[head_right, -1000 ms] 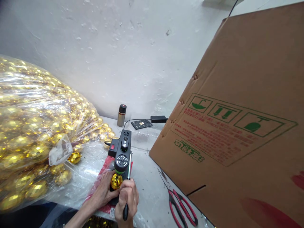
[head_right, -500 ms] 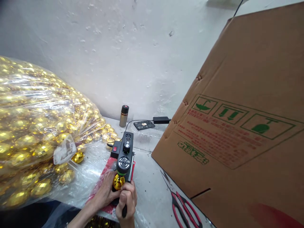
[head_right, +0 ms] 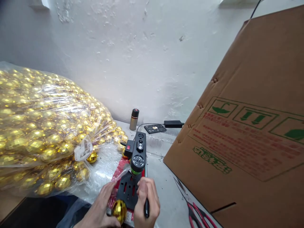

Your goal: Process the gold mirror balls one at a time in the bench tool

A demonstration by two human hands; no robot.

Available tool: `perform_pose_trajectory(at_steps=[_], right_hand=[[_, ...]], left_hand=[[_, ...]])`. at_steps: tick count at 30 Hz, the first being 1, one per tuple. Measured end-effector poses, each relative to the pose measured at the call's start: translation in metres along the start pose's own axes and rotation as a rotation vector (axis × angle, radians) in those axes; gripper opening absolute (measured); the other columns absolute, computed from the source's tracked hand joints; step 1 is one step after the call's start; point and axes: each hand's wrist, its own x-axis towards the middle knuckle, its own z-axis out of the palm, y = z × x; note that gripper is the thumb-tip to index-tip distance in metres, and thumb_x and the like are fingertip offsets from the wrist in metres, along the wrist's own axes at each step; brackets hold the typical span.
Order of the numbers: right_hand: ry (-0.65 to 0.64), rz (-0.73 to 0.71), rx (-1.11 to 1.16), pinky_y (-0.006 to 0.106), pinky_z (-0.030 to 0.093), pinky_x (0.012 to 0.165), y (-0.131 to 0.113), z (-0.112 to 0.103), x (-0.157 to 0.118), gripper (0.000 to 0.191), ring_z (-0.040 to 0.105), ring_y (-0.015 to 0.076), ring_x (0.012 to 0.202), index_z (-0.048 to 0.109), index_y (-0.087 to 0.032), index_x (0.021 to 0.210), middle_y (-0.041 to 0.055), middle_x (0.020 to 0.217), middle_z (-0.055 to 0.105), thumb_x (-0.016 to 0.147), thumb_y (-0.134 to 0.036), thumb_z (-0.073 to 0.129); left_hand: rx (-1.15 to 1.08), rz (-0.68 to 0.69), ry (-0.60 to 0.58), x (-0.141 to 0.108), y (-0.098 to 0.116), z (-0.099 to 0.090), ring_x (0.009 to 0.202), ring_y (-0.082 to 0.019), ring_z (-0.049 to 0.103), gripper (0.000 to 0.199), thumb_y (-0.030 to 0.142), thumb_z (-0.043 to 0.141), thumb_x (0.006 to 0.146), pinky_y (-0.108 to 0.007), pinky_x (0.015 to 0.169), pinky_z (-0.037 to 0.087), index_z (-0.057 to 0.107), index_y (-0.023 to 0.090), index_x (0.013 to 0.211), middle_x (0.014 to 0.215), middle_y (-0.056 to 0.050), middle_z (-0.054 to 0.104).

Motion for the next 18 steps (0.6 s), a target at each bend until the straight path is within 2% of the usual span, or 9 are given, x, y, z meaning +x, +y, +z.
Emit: perform_pose_trajectory(at_steps=[1,3,6,8,10,11,13,15,18], right_hand=[[-0.002,-0.006,0.004,0.023,0.041,0.054,0.004,0.0,-0.004,0.03,0.049,0.0111,0.059,0.051,-0.021,0.074,-0.0003,0.071,0.051,0.103,-0.019,0.046],[-0.002,0.001,0.001,0.023,0.041,0.054,0.009,-0.001,-0.01,0.031,0.049,0.0109,0.059,0.05,-0.021,0.073,0.0,0.073,0.051,0.103,-0.018,0.046],[-0.011,0.014,-0.021,0.023,0.041,0.054,0.01,-0.002,-0.013,0.03,0.05,0.011,0.059,0.05,-0.021,0.073,0.0002,0.074,0.052,0.103,-0.017,0.046],[-0.017,-0.001,-0.028,0.023,0.041,0.054,0.009,-0.002,-0.012,0.03,0.05,0.0114,0.06,0.051,-0.021,0.073,0.0002,0.074,0.052,0.102,-0.017,0.046],[-0.004,-0.012,-0.024,0.024,0.041,0.055,0.008,-0.001,-0.011,0.032,0.051,0.012,0.062,0.051,-0.021,0.071,0.0002,0.073,0.051,0.102,-0.017,0.046],[0.008,-0.012,-0.021,0.024,0.041,0.056,0.008,0.0,-0.011,0.033,0.052,0.0121,0.062,0.05,-0.021,0.07,0.0002,0.072,0.051,0.103,-0.018,0.046],[0.028,0.004,-0.022,0.023,0.041,0.055,0.007,0.001,-0.012,0.034,0.051,0.0117,0.061,0.049,-0.021,0.069,-0.0001,0.072,0.051,0.103,-0.018,0.046],[0.034,0.029,-0.028,0.023,0.04,0.054,0.006,0.001,-0.013,0.033,0.05,0.011,0.059,0.051,-0.021,0.07,-0.0005,0.072,0.052,0.103,-0.019,0.046],[0.028,0.046,-0.033,0.024,0.04,0.055,0.006,0.002,-0.014,0.033,0.05,0.0108,0.06,0.052,-0.021,0.071,-0.0008,0.073,0.052,0.104,-0.02,0.046]], left_hand=[[0.033,-0.023,0.069,0.006,-0.003,-0.011,0.138,-0.042,0.052,0.09,0.064,0.075,0.078,-0.059,0.111,0.047,0.043,0.024,0.152,0.151,-0.019,0.054],[0.148,-0.131,0.261,0.029,-0.009,-0.038,0.135,-0.035,0.057,0.054,0.049,0.047,0.1,-0.056,0.113,0.047,0.05,0.022,0.146,0.145,-0.017,0.061],[0.404,-0.31,0.456,0.074,-0.021,-0.081,0.135,-0.038,0.055,0.043,0.028,0.038,0.098,-0.06,0.118,0.038,0.064,0.015,0.13,0.132,-0.019,0.069],[0.465,-0.333,0.506,0.094,-0.03,-0.101,0.145,-0.042,0.043,0.046,0.019,0.042,0.092,-0.063,0.124,0.024,0.063,0.01,0.132,0.14,-0.021,0.063],[0.536,-0.33,0.531,0.102,-0.04,-0.111,0.151,-0.041,0.032,0.05,0.017,0.046,0.089,-0.063,0.127,0.015,0.058,0.01,0.137,0.149,-0.02,0.056],[0.57,-0.333,0.522,0.102,-0.044,-0.112,0.152,-0.041,0.029,0.051,0.018,0.047,0.089,-0.063,0.127,0.013,0.056,0.011,0.139,0.151,-0.019,0.054],[0.575,-0.371,0.416,0.099,-0.05,-0.11,0.15,-0.042,0.031,0.051,0.025,0.054,0.089,-0.065,0.125,0.016,0.054,0.014,0.14,0.147,-0.019,0.057],[0.509,-0.42,0.247,0.095,-0.052,-0.104,0.139,-0.043,0.046,0.051,0.033,0.059,0.089,-0.063,0.118,0.03,0.055,0.014,0.136,0.135,-0.021,0.064],[0.388,-0.428,0.059,0.094,-0.05,-0.094,0.107,-0.035,0.07,0.044,0.038,0.056,0.092,-0.049,0.098,0.052,0.061,0.017,0.13,0.117,-0.017,0.072]])
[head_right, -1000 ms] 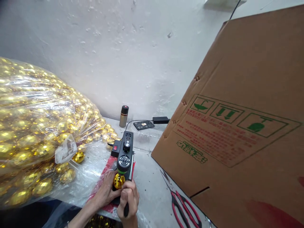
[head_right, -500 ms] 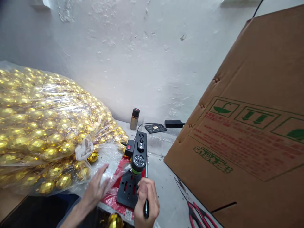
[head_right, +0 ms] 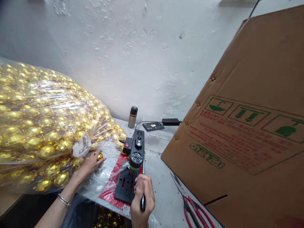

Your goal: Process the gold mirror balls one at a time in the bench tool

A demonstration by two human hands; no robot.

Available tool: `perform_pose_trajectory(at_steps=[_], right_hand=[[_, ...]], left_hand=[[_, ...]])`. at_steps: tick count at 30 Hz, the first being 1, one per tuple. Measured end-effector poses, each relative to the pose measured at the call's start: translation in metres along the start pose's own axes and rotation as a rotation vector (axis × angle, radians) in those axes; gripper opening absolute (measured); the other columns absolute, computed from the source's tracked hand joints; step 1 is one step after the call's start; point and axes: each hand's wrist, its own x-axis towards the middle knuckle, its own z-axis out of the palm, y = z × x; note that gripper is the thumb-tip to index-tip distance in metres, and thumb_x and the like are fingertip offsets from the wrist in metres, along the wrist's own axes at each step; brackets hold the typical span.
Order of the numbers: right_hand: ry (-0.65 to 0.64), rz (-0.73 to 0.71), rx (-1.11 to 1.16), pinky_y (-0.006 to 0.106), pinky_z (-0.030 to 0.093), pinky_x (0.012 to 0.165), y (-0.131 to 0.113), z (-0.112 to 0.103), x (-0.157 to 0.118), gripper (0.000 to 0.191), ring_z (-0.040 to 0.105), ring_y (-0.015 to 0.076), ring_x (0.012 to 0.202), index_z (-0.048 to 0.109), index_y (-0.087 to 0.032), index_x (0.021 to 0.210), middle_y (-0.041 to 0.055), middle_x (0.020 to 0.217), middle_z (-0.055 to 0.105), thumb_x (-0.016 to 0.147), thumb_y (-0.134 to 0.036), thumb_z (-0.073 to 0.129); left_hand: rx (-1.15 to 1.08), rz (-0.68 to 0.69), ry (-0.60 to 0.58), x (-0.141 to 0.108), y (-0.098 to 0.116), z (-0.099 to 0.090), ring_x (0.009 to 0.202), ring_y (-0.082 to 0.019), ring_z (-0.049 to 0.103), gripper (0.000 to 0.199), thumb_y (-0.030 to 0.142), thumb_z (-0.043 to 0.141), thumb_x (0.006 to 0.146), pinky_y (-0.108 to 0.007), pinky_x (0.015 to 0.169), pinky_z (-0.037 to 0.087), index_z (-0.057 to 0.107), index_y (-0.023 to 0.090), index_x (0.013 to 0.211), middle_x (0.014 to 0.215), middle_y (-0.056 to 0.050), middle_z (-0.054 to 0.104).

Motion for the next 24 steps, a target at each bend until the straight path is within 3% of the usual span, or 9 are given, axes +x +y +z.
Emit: perform_pose_trajectory(at_steps=[2,6,11,14,20,24], right_hand=[[-0.004,-0.007,0.002,0.024,0.04,0.056,0.0,0.0,0.0,0.034,0.051,0.011,0.061,0.052,-0.021,0.07,-0.0008,0.073,0.052,0.104,-0.019,0.045],[-0.012,-0.011,0.016,0.023,0.04,0.055,0.002,0.001,-0.001,0.033,0.05,0.011,0.061,0.052,-0.021,0.071,-0.001,0.074,0.051,0.103,-0.018,0.045],[-0.027,-0.015,0.032,0.023,0.041,0.058,0.0,0.0,0.0,0.033,0.052,0.0114,0.064,0.052,-0.021,0.072,-0.0007,0.074,0.052,0.104,-0.018,0.044],[-0.035,0.008,0.024,0.022,0.039,0.055,-0.006,-0.001,0.005,0.03,0.049,0.0104,0.059,0.055,-0.02,0.076,-0.0015,0.073,0.052,0.104,-0.021,0.044],[-0.055,0.049,-0.009,0.02,0.037,0.051,-0.026,-0.001,0.029,0.035,0.043,0.0093,0.054,0.05,-0.022,0.071,-0.0051,0.064,0.045,0.105,-0.025,0.044],[-0.068,0.017,-0.023,0.02,0.038,0.054,-0.032,-0.002,0.04,0.036,0.045,0.0097,0.056,0.048,-0.022,0.069,-0.0049,0.064,0.045,0.104,-0.026,0.044]], left_hand=[[-0.055,0.051,-0.059,-0.001,0.006,0.005,0.102,-0.029,0.073,0.042,0.036,0.05,0.094,-0.041,0.094,0.054,0.063,0.02,0.13,0.12,-0.015,0.073],[-0.183,0.105,-0.102,-0.004,0.019,0.012,0.125,-0.027,0.064,0.043,0.039,0.047,0.095,-0.038,0.106,0.048,0.063,0.02,0.13,0.135,-0.014,0.069],[-0.339,0.058,-0.105,-0.005,0.031,0.019,0.1,-0.033,0.073,0.05,0.051,0.062,0.083,-0.044,0.093,0.053,0.067,0.018,0.119,0.105,-0.013,0.079],[-0.48,0.038,-0.088,-0.008,0.043,0.03,0.094,-0.03,0.073,0.055,0.055,0.061,0.081,-0.042,0.089,0.055,0.066,0.015,0.118,0.1,-0.011,0.079],[-0.772,0.089,-0.158,-0.043,0.072,0.06,0.102,-0.027,0.073,0.054,0.057,0.061,0.083,-0.037,0.091,0.058,0.066,0.016,0.118,0.111,-0.01,0.079],[-0.737,0.132,-0.185,-0.062,0.081,0.068,0.105,-0.028,0.073,0.05,0.046,0.069,0.081,-0.039,0.094,0.057,0.064,0.02,0.123,0.114,-0.009,0.078]])
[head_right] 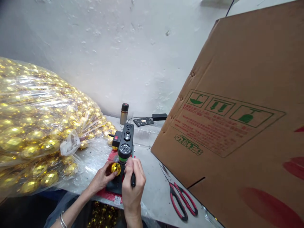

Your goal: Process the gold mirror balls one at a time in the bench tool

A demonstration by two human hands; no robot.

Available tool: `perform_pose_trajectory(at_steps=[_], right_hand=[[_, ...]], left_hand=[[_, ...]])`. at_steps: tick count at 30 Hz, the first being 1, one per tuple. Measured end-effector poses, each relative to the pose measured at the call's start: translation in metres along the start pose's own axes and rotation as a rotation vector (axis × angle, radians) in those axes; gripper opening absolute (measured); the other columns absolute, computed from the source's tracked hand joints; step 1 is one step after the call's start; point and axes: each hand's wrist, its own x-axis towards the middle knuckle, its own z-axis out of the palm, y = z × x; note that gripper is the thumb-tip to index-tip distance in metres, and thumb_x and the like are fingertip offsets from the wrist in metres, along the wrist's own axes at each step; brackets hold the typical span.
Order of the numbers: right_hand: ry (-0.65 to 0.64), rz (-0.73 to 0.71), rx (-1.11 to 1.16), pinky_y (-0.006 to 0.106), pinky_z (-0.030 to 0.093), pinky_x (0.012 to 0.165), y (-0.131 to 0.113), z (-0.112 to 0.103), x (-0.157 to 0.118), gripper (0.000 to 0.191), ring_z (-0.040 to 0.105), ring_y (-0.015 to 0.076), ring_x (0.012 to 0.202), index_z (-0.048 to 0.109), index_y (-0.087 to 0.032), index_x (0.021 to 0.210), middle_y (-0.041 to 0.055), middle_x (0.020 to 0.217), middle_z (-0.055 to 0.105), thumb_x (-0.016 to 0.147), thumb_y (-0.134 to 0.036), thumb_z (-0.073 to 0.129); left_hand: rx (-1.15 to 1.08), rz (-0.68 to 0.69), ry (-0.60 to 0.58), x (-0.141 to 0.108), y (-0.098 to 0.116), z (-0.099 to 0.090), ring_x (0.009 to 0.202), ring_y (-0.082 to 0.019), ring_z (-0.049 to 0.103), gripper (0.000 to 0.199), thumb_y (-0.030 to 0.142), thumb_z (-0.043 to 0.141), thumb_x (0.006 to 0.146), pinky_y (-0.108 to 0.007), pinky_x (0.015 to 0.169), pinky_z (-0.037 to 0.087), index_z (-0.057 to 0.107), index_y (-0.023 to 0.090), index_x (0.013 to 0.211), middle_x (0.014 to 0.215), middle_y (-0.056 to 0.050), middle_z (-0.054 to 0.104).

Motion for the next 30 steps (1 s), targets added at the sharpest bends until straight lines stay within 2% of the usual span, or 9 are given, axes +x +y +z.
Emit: perform_pose_trajectory(at_steps=[5,11,14,20,27,30], right_hand=[[-0.014,-0.018,0.002,0.02,0.038,0.054,0.001,-0.002,-0.003,0.033,0.045,0.0099,0.057,0.049,-0.022,0.071,-0.0047,0.065,0.047,0.104,-0.023,0.044],[-0.031,-0.041,-0.01,0.018,0.039,0.054,0.004,-0.004,-0.007,0.029,0.046,0.0088,0.059,0.051,-0.022,0.075,-0.005,0.068,0.048,0.103,-0.019,0.044],[-0.043,-0.051,-0.01,0.017,0.04,0.055,0.005,-0.005,-0.008,0.028,0.047,0.0084,0.059,0.052,-0.022,0.077,-0.005,0.069,0.048,0.103,-0.017,0.044],[-0.076,-0.063,-0.008,0.017,0.041,0.055,0.011,-0.006,-0.016,0.025,0.048,0.0085,0.059,0.053,-0.022,0.082,-0.0043,0.072,0.05,0.102,-0.014,0.043],[-0.023,-0.201,-0.021,0.02,0.044,0.06,0.044,-0.001,-0.042,0.029,0.054,0.0096,0.065,0.049,-0.022,0.077,-0.0027,0.075,0.053,0.101,-0.011,0.04],[0.033,-0.177,-0.019,0.022,0.044,0.06,0.056,0.004,-0.053,0.03,0.055,0.01,0.064,0.049,-0.022,0.075,-0.0025,0.075,0.055,0.102,-0.014,0.041]], left_hand=[[0.234,0.096,0.026,-0.002,0.003,0.003,0.111,-0.029,0.07,0.049,0.031,0.071,0.077,-0.043,0.099,0.054,0.064,0.022,0.125,0.119,-0.009,0.075],[0.37,0.186,-0.03,0.001,0.008,0.007,0.114,-0.031,0.067,0.051,0.021,0.072,0.074,-0.045,0.101,0.053,0.065,0.021,0.125,0.121,-0.011,0.071],[0.36,0.203,-0.054,0.001,0.007,0.014,0.116,-0.031,0.064,0.053,0.023,0.075,0.074,-0.046,0.102,0.052,0.064,0.022,0.126,0.125,-0.012,0.068],[0.361,0.138,-0.041,-0.002,-0.001,0.023,0.116,-0.033,0.061,0.057,0.032,0.076,0.078,-0.05,0.104,0.047,0.06,0.021,0.132,0.124,-0.011,0.069],[0.381,0.113,-0.078,-0.003,0.0,0.024,0.113,-0.033,0.06,0.056,0.034,0.076,0.079,-0.048,0.101,0.046,0.06,0.02,0.131,0.12,-0.012,0.068],[0.379,0.105,-0.082,-0.004,0.001,0.023,0.112,-0.032,0.059,0.055,0.035,0.076,0.08,-0.047,0.1,0.046,0.06,0.022,0.13,0.119,-0.01,0.068]])
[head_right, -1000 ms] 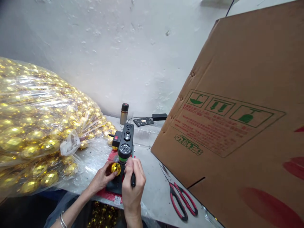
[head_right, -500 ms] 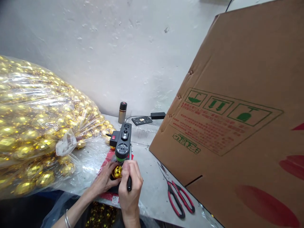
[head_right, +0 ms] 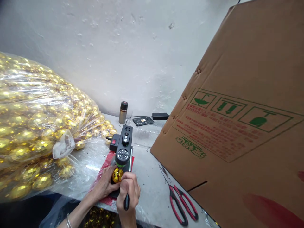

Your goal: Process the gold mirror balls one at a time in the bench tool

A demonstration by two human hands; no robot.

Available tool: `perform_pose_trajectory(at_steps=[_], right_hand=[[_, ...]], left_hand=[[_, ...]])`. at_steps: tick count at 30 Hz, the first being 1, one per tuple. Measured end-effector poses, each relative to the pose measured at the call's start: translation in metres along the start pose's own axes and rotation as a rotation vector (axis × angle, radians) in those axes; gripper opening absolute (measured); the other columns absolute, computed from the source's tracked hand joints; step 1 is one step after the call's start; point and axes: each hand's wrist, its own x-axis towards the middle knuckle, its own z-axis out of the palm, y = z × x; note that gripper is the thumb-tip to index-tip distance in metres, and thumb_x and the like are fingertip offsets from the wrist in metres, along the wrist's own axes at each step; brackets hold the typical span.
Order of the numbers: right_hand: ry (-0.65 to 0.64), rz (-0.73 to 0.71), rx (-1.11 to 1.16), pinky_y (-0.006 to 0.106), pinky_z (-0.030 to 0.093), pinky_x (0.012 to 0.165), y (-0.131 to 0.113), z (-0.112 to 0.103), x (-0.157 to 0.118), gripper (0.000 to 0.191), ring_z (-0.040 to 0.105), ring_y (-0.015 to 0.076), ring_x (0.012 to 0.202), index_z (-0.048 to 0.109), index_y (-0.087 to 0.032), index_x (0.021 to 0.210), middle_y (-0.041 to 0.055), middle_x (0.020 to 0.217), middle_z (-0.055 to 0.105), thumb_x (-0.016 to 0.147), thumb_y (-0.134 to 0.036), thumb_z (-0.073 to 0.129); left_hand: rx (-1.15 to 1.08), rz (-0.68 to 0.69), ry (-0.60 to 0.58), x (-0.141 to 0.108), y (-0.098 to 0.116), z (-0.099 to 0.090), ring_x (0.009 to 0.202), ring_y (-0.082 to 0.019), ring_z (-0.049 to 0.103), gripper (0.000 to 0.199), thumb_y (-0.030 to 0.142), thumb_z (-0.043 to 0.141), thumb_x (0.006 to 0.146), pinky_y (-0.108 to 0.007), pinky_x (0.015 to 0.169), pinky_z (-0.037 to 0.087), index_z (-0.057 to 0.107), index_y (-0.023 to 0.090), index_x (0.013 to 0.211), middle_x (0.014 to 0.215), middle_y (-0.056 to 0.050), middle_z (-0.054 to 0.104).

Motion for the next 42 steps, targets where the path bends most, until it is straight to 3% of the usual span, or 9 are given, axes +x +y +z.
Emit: perform_pose_trajectory(at_steps=[5,19,31,42], right_hand=[[0.057,0.038,0.006,0.024,0.042,0.057,0.007,0.004,-0.009,0.028,0.056,0.0109,0.061,0.052,-0.022,0.076,-0.0023,0.075,0.058,0.103,-0.02,0.043],[0.065,0.057,0.005,0.026,0.041,0.059,0.012,0.005,-0.016,0.033,0.056,0.0123,0.063,0.052,-0.022,0.071,-0.0016,0.073,0.058,0.102,-0.021,0.044],[0.038,0.05,-0.011,0.026,0.04,0.057,0.015,0.001,-0.016,0.033,0.054,0.0121,0.06,0.052,-0.021,0.07,-0.0014,0.072,0.056,0.102,-0.021,0.044],[0.081,0.049,0.019,0.027,0.044,0.058,0.02,0.006,-0.026,0.034,0.055,0.0138,0.062,0.051,-0.021,0.069,-0.0003,0.072,0.056,0.101,-0.019,0.043]], left_hand=[[-0.007,0.0,-0.01,-0.001,0.0,-0.001,0.111,-0.031,0.058,0.056,0.034,0.077,0.078,-0.047,0.101,0.045,0.06,0.023,0.13,0.119,-0.009,0.067],[-0.048,-0.015,-0.003,-0.001,0.01,-0.007,0.112,-0.032,0.061,0.049,0.037,0.073,0.08,-0.046,0.1,0.046,0.062,0.023,0.126,0.118,-0.01,0.069],[-0.06,0.004,-0.005,0.0,0.006,-0.005,0.113,-0.032,0.06,0.052,0.035,0.075,0.08,-0.047,0.101,0.045,0.061,0.023,0.128,0.12,-0.01,0.068],[-0.032,0.006,0.032,0.002,-0.006,0.011,0.113,-0.033,0.059,0.057,0.029,0.077,0.076,-0.048,0.101,0.045,0.061,0.024,0.131,0.122,-0.01,0.067]])
